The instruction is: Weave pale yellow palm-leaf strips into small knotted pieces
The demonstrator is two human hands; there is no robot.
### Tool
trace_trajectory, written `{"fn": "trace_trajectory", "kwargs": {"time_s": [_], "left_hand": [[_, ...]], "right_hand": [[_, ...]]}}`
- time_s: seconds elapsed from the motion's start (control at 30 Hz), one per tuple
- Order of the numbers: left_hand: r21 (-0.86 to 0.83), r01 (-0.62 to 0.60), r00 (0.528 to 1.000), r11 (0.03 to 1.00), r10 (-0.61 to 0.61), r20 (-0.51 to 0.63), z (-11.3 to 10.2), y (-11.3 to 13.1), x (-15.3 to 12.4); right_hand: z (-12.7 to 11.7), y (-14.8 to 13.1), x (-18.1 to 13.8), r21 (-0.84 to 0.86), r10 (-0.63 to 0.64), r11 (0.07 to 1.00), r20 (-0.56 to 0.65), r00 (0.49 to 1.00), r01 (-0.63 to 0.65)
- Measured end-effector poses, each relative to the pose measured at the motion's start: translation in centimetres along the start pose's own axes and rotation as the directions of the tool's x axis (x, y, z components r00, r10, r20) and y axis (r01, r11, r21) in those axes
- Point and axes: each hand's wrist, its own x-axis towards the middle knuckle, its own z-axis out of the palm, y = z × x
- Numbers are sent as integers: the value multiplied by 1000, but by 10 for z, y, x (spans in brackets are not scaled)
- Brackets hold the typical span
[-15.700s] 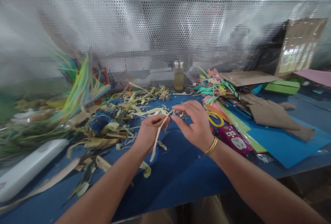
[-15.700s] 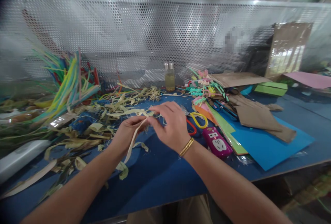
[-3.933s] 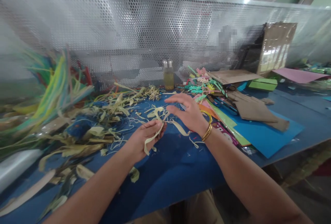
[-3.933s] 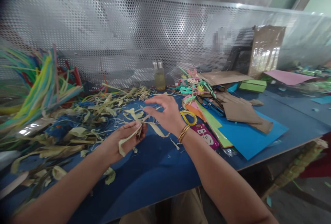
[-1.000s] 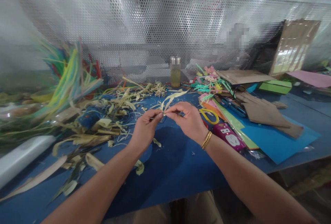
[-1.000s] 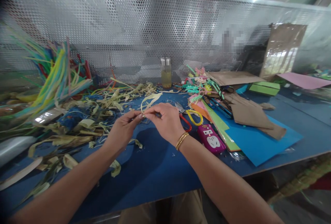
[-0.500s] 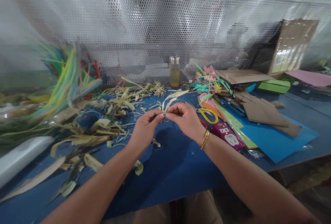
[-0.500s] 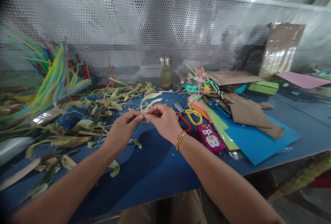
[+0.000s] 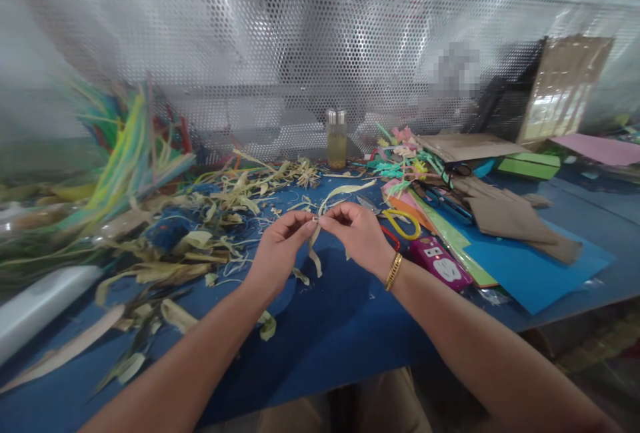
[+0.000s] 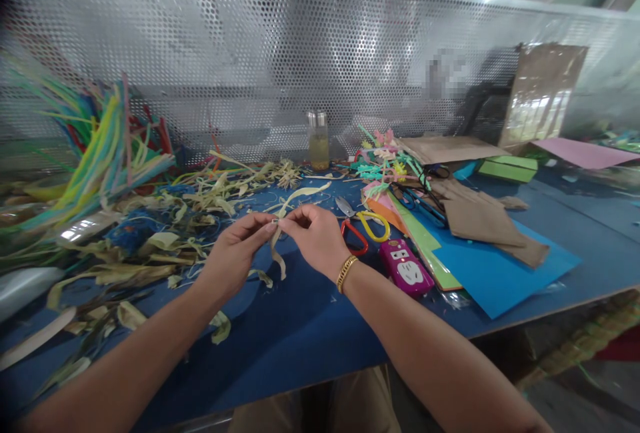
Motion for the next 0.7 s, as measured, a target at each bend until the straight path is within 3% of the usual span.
{"fn": "trace_trajectory", "kwargs": {"time_s": [0.1, 0.4, 0.7], "left_hand": [[-41, 28, 999, 999, -28, 18, 1, 0, -1], [-174, 79, 991, 982, -96, -93, -1, -6, 4], [-105, 59, 994, 993, -69, -90, -3, -6, 3]], "right_hand": [[0, 0, 0, -5, -11, 1000, -2, 1000, 11], [-1, -2, -3, -37, -97, 995, 25, 995, 98], [-1, -3, -3, -145, -153, 978, -6, 988, 150]]}}
